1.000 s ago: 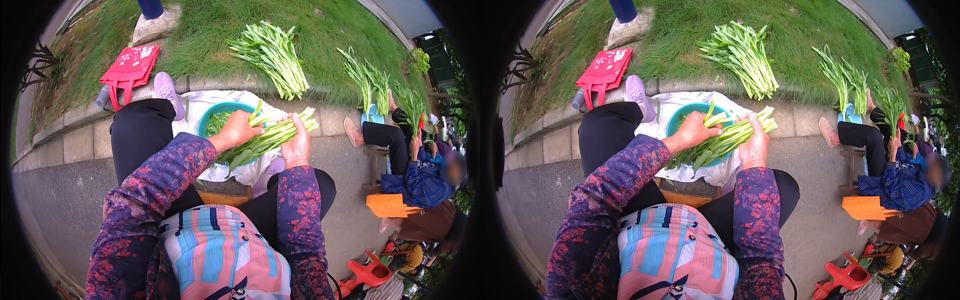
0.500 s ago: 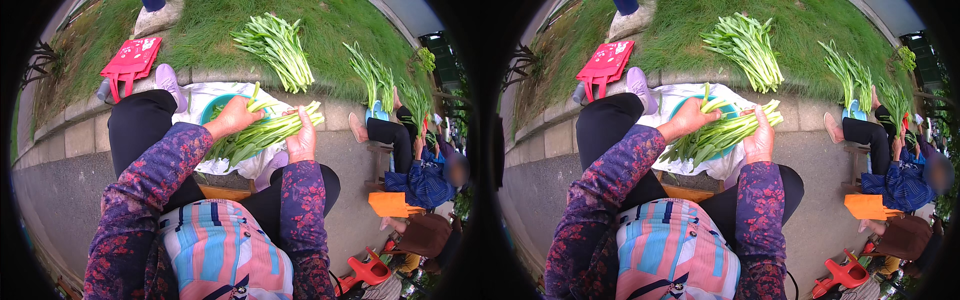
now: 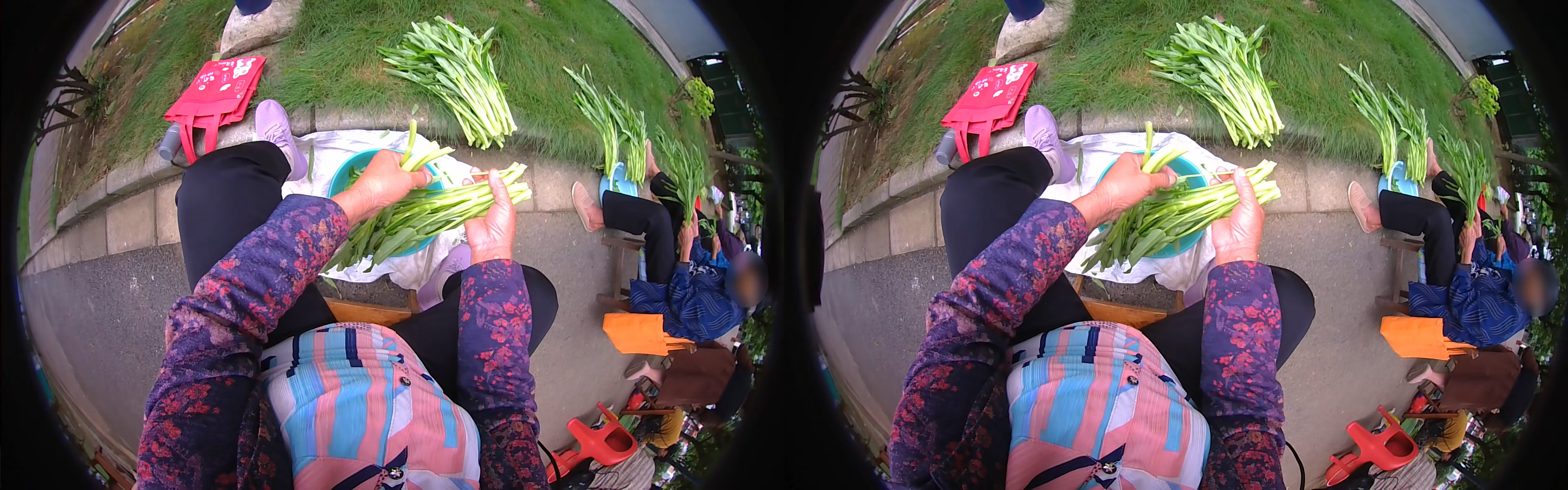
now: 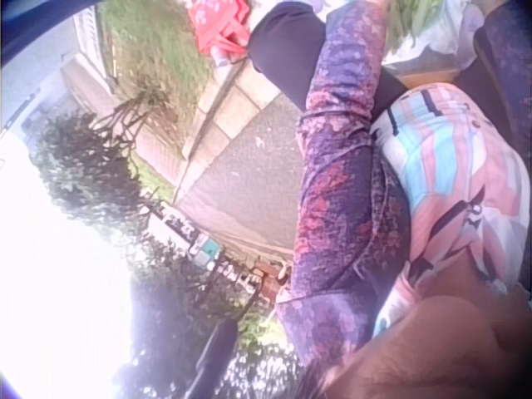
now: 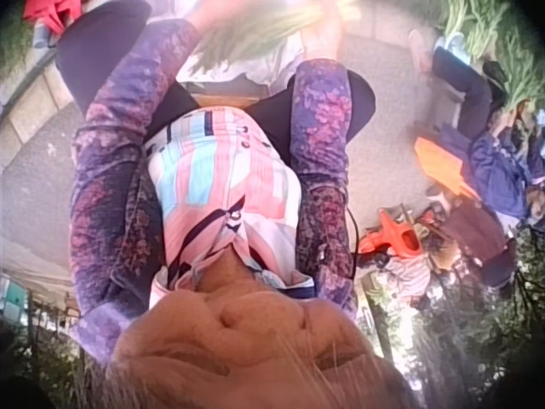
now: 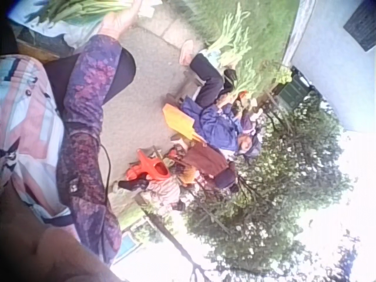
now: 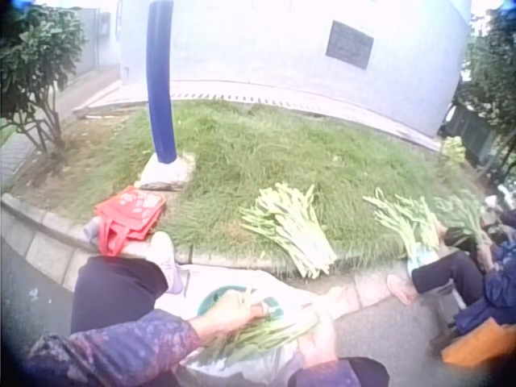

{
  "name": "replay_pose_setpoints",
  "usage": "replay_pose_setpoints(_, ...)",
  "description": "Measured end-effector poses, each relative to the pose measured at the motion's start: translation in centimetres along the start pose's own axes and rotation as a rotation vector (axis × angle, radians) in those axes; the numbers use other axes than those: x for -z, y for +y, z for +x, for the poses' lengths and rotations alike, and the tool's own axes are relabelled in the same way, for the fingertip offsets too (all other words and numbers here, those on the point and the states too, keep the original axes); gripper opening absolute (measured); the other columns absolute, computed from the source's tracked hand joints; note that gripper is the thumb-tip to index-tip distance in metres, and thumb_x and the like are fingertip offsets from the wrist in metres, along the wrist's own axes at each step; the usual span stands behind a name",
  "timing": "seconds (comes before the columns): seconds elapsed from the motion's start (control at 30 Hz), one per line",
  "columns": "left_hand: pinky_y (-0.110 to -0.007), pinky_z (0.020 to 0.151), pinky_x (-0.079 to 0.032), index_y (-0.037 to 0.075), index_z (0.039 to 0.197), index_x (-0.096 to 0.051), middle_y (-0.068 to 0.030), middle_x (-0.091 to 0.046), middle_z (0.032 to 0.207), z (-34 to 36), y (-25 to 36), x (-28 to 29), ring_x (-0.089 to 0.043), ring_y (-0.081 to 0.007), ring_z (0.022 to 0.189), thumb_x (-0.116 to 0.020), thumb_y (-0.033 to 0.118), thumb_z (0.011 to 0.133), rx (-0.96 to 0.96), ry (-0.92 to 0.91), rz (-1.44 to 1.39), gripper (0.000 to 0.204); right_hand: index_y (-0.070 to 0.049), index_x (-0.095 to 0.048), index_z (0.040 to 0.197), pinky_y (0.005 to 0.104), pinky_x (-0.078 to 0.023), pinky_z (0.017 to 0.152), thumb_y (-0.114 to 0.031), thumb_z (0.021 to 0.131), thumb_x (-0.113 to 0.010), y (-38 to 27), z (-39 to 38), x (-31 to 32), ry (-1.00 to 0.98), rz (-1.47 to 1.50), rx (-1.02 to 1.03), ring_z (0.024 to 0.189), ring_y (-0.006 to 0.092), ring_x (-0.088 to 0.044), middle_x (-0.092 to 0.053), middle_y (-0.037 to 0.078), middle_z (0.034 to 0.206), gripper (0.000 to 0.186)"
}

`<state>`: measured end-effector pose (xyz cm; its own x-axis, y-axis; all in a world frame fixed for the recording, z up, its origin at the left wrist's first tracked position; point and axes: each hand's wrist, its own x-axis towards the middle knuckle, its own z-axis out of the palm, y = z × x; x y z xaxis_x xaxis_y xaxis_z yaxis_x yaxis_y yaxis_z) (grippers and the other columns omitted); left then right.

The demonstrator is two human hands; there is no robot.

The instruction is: The person snaps the stems of water spinach by hand, separating the leaves and tender stems into a plastic bowl while sitting outdoors.

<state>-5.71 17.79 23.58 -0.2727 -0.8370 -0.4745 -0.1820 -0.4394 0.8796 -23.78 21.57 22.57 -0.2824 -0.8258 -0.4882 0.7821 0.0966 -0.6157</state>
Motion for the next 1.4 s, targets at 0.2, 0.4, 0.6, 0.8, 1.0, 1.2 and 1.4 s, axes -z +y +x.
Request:
replay_pose_setpoints(0.2, -0.027, 0.063, -0.045, 0.001, 0.086, -0.065, -0.004, -0.063, 0.078, 0.2, 0.0, -0.1, -0.055, -0.0115, 0.066, -0.068, 0.014, 0.077, 0.015, 0.021, -0.058, 0.016, -0.004, -0.056, 0.096, 0.032, -0.047, 0.076, -0.015, 0.083, -0.065, 0.0, -0.2, -0.4, 0.007, -0.02, 0.015, 0.079, 0.0185, -0.056, -0.062, 0.008, 0.086, 0.019)
replay_pose_setpoints(0.4, -0.027, 0.061, -0.045, 0.002, 0.085, -0.065, -0.0036, -0.063, 0.076, 0.2, 0.2, -0.2, -0.054, -0.0111, 0.064, -0.068, 0.013, 0.076, 0.019, 0.051, -0.113, 0.015, -0.008, -0.055, 0.098, 0.0355, -0.047, 0.081, -0.015, 0.083, -0.066, 0.0, -0.1, -0.2, -0.04, -0.037, 0.016, 0.084, 0.0212, -0.056, -0.061, 0.008, 0.089, 0.02)
replay_pose_setpoints(0.6, -0.024, 0.053, -0.039, 0.002, 0.084, -0.065, -0.0033, -0.061, 0.073, 1.2, -0.8, 1.0, -0.046, -0.0094, 0.055, -0.069, 0.012, 0.075, 0.099, 0.123, -0.21, 0.014, -0.007, -0.056, 0.094, 0.0338, -0.046, 0.083, -0.015, 0.083, -0.066, -0.3, -0.3, -0.4, -0.018, -0.003, 0.092, 0.084, 0.0198, -0.056, -0.06, 0.007, 0.089, 0.017)
replay_pose_setpoints(0.8, -0.026, 0.057, -0.042, 0.002, 0.082, -0.066, -0.0031, -0.062, 0.075, 1.5, -0.6, 2.7, -0.052, -0.0111, 0.062, -0.072, 0.012, 0.074, -0.038, 0.169, -0.125, 0.014, -0.007, -0.057, 0.094, 0.0372, -0.046, 0.085, -0.016, 0.084, -0.063, -3.1, 1.3, 2.3, 0.024, 0.063, 0.117, 0.085, 0.0206, -0.057, -0.061, 0.008, 0.09, 0.015)
replay_pose_setpoints(1.0, -0.026, 0.064, -0.044, 0.002, 0.08, -0.066, -0.0026, -0.063, 0.077, 1.4, -0.1, 3.6, -0.056, -0.0107, 0.068, -0.071, 0.008, 0.074, -0.157, 0.188, -0.071, 0.009, -0.009, -0.056, 0.095, 0.046, -0.043, 0.089, -0.02, 0.085, -0.062, -5.2, 1.7, 4.7, 0.324, 0.158, 0.045, 0.093, 0.0235, -0.055, -0.061, 0.008, 0.097, 0.016)
replay_pose_setpoints(1.2, -0.025, 0.065, -0.044, 0.002, 0.081, -0.066, -0.0022, -0.063, 0.077, 1.5, 0.0, 3.8, -0.056, -0.0097, 0.068, -0.071, 0.006, 0.073, -0.179, 0.214, 0.018, 0.01, -0.011, -0.056, 0.094, 0.0496, -0.041, 0.091, -0.023, 0.087, -0.06, -5.6, 2.7, 6.9, 0.343, 0.212, 0.016, 0.092, 0.0245, -0.055, -0.061, 0.006, 0.097, 0.015)
replay_pose_setpoints(1.4, -0.025, 0.063, -0.045, 0.003, 0.084, -0.066, -0.0019, -0.063, 0.077, 1.5, 0.3, 3.8, -0.056, -0.0093, 0.067, -0.07, 0.006, 0.074, -0.195, 0.232, 0.13, 0.011, -0.009, -0.056, 0.092, 0.0484, -0.041, 0.091, -0.023, 0.086, -0.06, -5.5, 2.9, 7.2, 0.328, 0.19, 0.046, 0.091, 0.0242, -0.055, -0.061, 0.006, 0.096, 0.015)
